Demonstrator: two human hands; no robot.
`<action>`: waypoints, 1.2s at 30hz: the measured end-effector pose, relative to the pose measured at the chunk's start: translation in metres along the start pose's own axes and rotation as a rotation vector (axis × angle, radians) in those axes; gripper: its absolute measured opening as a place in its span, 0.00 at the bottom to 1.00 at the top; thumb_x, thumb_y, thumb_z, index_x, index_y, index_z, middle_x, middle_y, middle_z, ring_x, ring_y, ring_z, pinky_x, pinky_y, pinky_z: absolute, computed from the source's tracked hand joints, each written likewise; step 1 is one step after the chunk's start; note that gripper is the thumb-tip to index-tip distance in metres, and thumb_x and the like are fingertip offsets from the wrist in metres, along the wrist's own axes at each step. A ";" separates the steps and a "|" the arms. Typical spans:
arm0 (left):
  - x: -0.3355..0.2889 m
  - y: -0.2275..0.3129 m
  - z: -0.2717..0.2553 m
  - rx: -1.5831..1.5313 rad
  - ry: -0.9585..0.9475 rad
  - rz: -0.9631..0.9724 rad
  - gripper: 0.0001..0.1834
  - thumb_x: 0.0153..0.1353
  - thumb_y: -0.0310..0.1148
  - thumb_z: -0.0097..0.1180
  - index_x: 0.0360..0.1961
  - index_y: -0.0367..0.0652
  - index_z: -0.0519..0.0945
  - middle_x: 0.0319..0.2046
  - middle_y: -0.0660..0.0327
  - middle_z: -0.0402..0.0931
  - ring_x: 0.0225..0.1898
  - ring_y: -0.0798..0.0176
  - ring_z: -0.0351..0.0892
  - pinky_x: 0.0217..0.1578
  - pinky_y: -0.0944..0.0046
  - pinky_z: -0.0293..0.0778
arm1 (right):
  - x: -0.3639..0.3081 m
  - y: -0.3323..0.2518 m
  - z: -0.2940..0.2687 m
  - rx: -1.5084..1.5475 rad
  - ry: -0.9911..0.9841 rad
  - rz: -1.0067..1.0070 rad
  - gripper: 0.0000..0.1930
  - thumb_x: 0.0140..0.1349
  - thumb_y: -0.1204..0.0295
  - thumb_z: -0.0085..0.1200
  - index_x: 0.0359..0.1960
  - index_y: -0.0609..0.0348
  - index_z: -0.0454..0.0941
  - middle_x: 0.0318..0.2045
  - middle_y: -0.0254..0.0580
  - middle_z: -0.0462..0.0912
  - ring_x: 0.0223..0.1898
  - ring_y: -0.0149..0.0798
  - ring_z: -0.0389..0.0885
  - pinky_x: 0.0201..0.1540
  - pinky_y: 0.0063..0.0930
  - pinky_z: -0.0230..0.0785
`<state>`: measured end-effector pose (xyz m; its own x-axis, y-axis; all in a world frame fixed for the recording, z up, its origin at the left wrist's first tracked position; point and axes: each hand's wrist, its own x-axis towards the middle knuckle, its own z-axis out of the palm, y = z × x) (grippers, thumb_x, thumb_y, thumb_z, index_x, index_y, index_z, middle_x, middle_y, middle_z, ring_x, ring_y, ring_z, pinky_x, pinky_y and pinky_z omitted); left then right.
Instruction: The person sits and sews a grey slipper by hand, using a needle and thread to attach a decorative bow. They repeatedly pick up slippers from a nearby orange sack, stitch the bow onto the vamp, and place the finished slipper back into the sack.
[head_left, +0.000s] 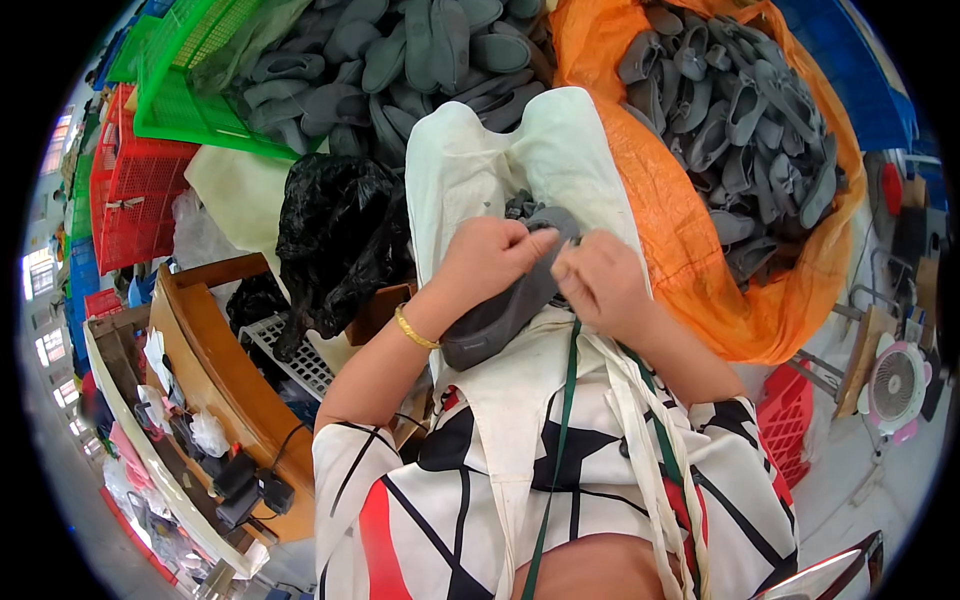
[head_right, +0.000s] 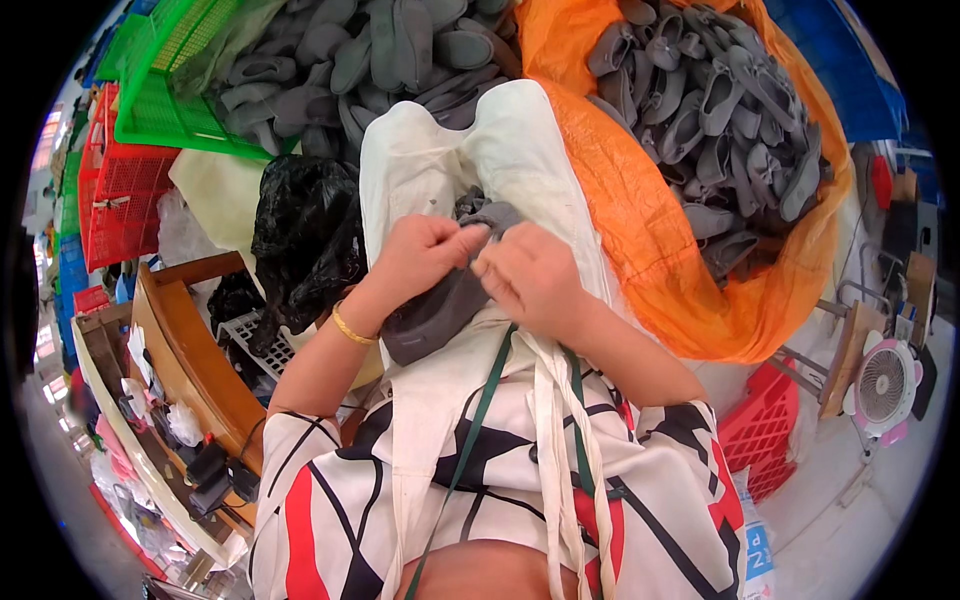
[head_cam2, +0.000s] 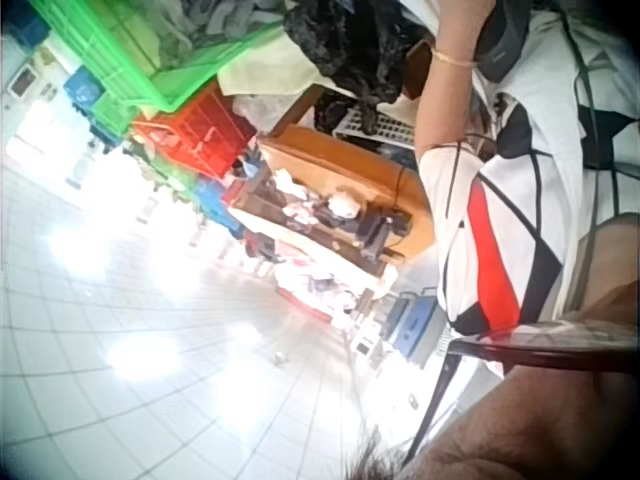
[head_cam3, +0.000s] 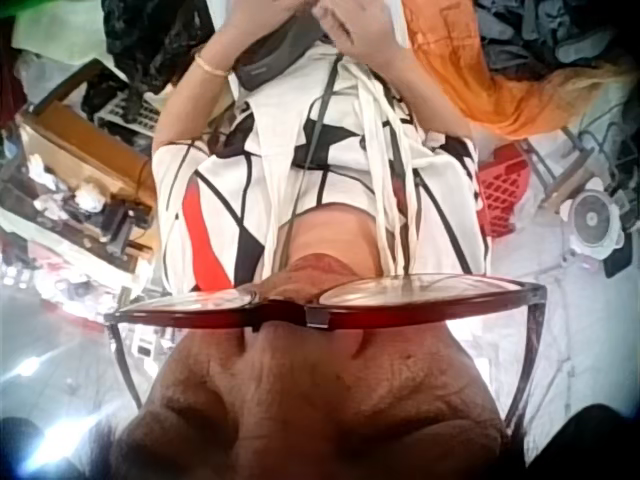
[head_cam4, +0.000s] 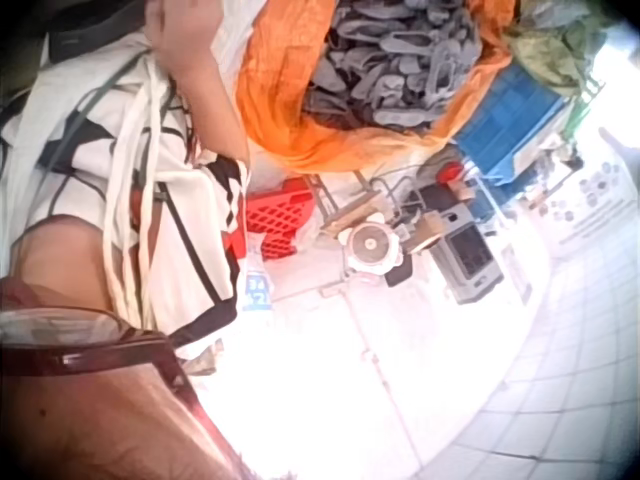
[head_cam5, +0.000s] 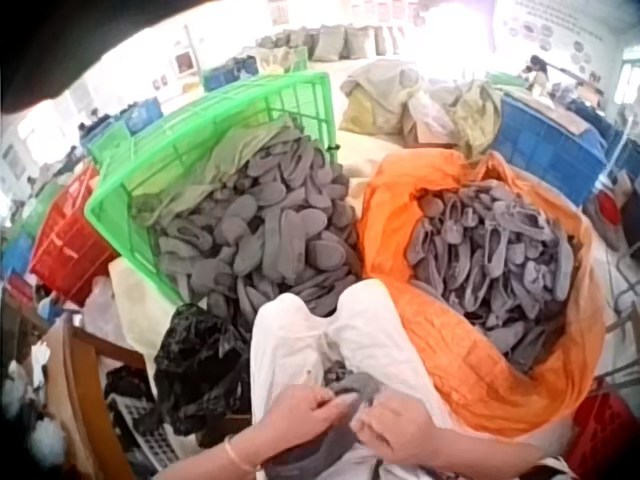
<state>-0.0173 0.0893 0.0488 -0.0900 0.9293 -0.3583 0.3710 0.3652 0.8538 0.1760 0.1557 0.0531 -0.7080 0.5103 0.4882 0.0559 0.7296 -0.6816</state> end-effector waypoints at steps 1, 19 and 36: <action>0.001 -0.002 0.003 0.040 -0.011 0.008 0.15 0.56 0.37 0.62 0.21 0.35 0.82 0.19 0.51 0.77 0.21 0.54 0.76 0.27 0.58 0.71 | -0.001 -0.004 0.002 0.001 -0.031 -0.069 0.06 0.56 0.73 0.63 0.31 0.58 0.77 0.23 0.41 0.73 0.27 0.46 0.74 0.29 0.36 0.68; -0.011 -0.040 -0.002 -0.269 -0.073 -0.105 0.08 0.64 0.32 0.61 0.32 0.38 0.80 0.22 0.68 0.76 0.23 0.75 0.71 0.26 0.71 0.68 | 0.010 0.023 0.020 -0.106 -0.249 0.292 0.03 0.59 0.74 0.58 0.34 0.55 0.81 0.29 0.40 0.77 0.30 0.44 0.80 0.31 0.33 0.71; 0.001 -0.048 -0.005 -0.634 -0.056 -0.290 0.07 0.66 0.34 0.60 0.35 0.42 0.80 0.28 0.67 0.79 0.25 0.77 0.69 0.24 0.75 0.66 | 0.010 0.037 0.032 0.586 -0.197 0.640 0.02 0.68 0.73 0.53 0.39 0.54 0.78 0.27 0.33 0.76 0.24 0.30 0.75 0.27 0.22 0.66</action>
<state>-0.0399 0.0731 0.0094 -0.0499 0.7912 -0.6095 -0.2732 0.5762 0.7703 0.1483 0.1730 0.0148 -0.7757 0.6136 -0.1476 0.1511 -0.0466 -0.9874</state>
